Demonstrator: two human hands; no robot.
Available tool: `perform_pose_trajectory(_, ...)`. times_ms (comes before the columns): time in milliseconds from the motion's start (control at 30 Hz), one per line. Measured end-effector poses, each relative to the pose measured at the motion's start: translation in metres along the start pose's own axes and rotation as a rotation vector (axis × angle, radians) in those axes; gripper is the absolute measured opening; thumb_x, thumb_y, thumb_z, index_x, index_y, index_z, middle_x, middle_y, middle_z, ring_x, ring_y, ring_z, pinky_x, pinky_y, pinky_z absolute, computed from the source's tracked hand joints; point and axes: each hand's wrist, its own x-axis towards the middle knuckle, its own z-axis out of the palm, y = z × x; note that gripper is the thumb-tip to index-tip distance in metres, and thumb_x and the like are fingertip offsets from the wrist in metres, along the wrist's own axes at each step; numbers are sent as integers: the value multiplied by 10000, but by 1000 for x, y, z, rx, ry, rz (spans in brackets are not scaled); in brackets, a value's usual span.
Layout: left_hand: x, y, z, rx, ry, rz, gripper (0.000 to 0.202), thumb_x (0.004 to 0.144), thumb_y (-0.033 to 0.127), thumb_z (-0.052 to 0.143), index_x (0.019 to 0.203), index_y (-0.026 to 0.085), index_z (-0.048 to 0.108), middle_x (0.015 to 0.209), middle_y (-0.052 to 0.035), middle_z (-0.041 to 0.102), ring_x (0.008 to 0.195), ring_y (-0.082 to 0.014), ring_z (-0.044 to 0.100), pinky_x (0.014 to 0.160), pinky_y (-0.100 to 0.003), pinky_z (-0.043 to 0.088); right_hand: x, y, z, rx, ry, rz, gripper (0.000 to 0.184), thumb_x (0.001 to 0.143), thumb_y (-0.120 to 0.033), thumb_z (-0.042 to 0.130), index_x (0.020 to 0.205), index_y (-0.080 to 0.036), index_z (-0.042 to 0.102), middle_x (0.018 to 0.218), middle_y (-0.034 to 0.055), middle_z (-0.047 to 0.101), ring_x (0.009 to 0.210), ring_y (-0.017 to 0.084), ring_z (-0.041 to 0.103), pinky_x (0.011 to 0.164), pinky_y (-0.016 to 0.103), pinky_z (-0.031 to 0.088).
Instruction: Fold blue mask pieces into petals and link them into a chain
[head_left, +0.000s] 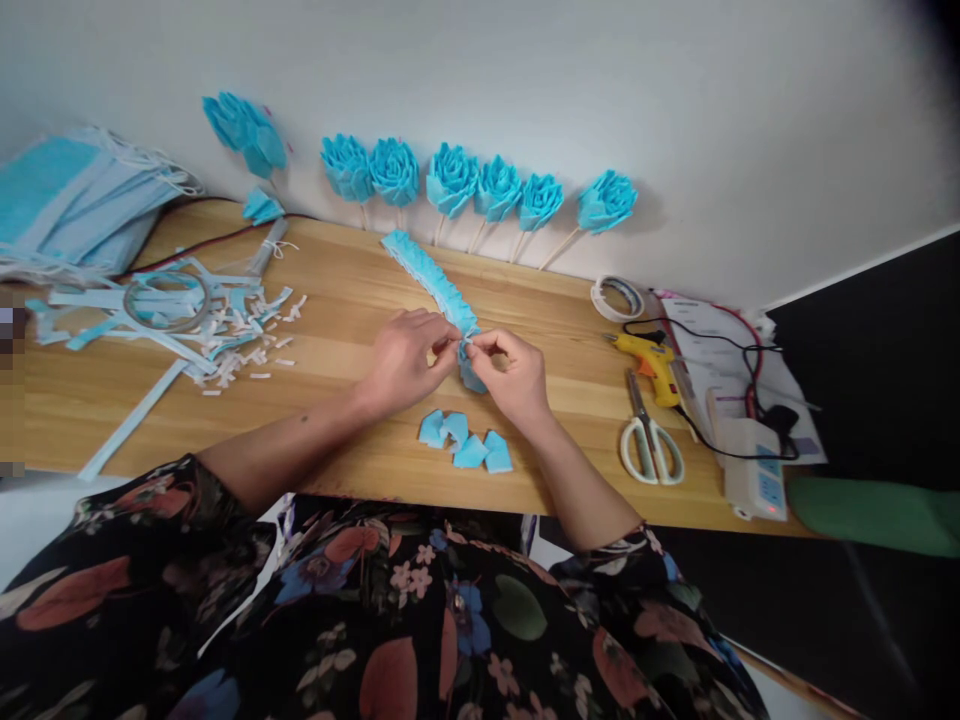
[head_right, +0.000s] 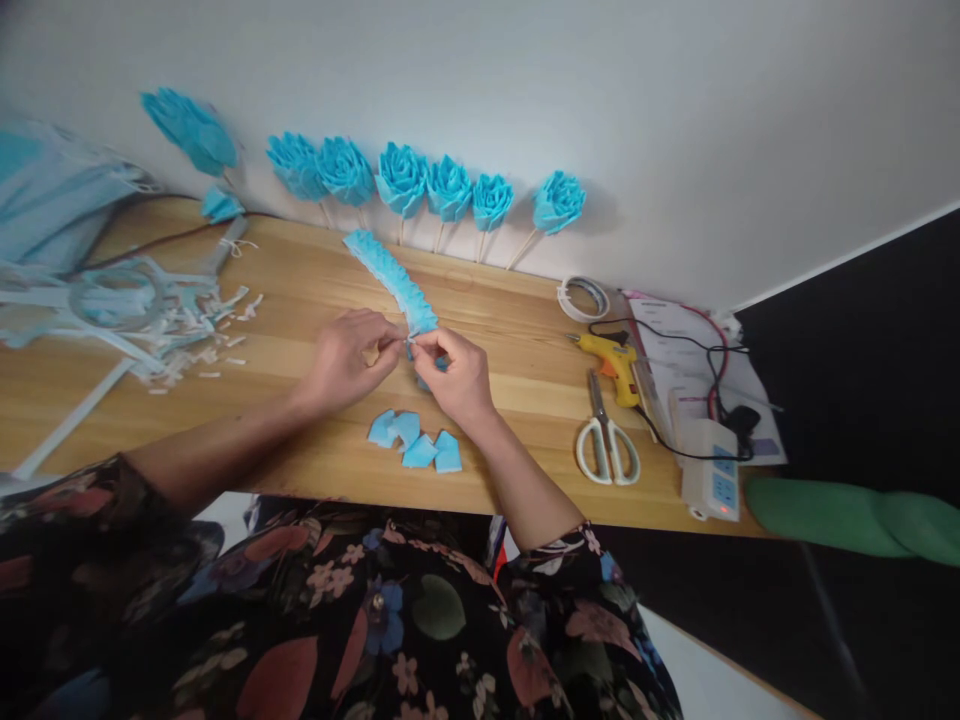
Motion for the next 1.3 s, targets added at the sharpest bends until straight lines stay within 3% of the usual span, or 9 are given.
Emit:
perform_pose_trajectory(367,2,1,-1,-84,21,-43,166,863,249,543,744,187,640,655,-11,617,649,-152,543,690,-315,393,1,2,1,108,-31,70,124,814,-320,626,759,-213,659,710,-2,665,675,137,583,690,278,474)
perform_pose_trajectory(567,6,0,-8,-442,19,-268,293,935,387,504,809,170,655,741,-28,657,698,-150,573,674,-283,440,3,10,0,337,-55,230,210,799,-423,662,784,-214,647,675,-15,605,597,110,518,579,251,434)
perform_pose_trajectory(667,9,-6,-6,-561,53,-362,309,899,472,572,883,169,631,802,-35,666,742,-154,589,701,-283,464,4,12,-1,419,-82,277,261,783,-477,683,780,-219,641,674,-9,606,604,117,527,572,252,450)
perform_pose_trajectory(767,10,-12,-1,-704,-76,-419,369,814,500,656,966,166,624,859,-35,681,790,-161,614,737,-293,491,4,11,-1,462,-103,289,291,767,-502,700,778,-218,637,679,-8,601,612,119,530,577,253,458)
perform_pose_trajectory(867,10,-13,2,-776,-176,-467,322,782,474,680,814,159,623,750,-14,652,718,-147,599,710,-293,488,4,8,-3,470,-122,280,283,775,-488,699,771,-213,634,683,-7,596,616,115,517,587,252,448)
perform_pose_trajectory(1033,8,-8,0,-771,-162,-458,263,764,407,697,717,165,604,687,-2,631,650,-131,563,657,-282,464,4,6,-4,414,-200,250,312,830,-510,630,761,-206,626,673,-2,575,634,122,520,584,252,434)
perform_pose_trajectory(1167,8,-7,-1,-699,-171,-439,257,762,404,695,710,165,617,671,3,615,639,-128,536,637,-275,433,4,5,-2,349,-170,234,310,771,-496,681,731,-200,598,607,-42,481,558,94,440,532,233,382)
perform_pose_trajectory(1300,8,-12,0,-766,-208,-471,264,771,421,668,725,162,652,670,0,625,647,-130,543,666,-282,445,4,6,-3,336,-150,235,282,777,-465,669,719,-200,593,609,-39,488,555,96,440,524,234,378)
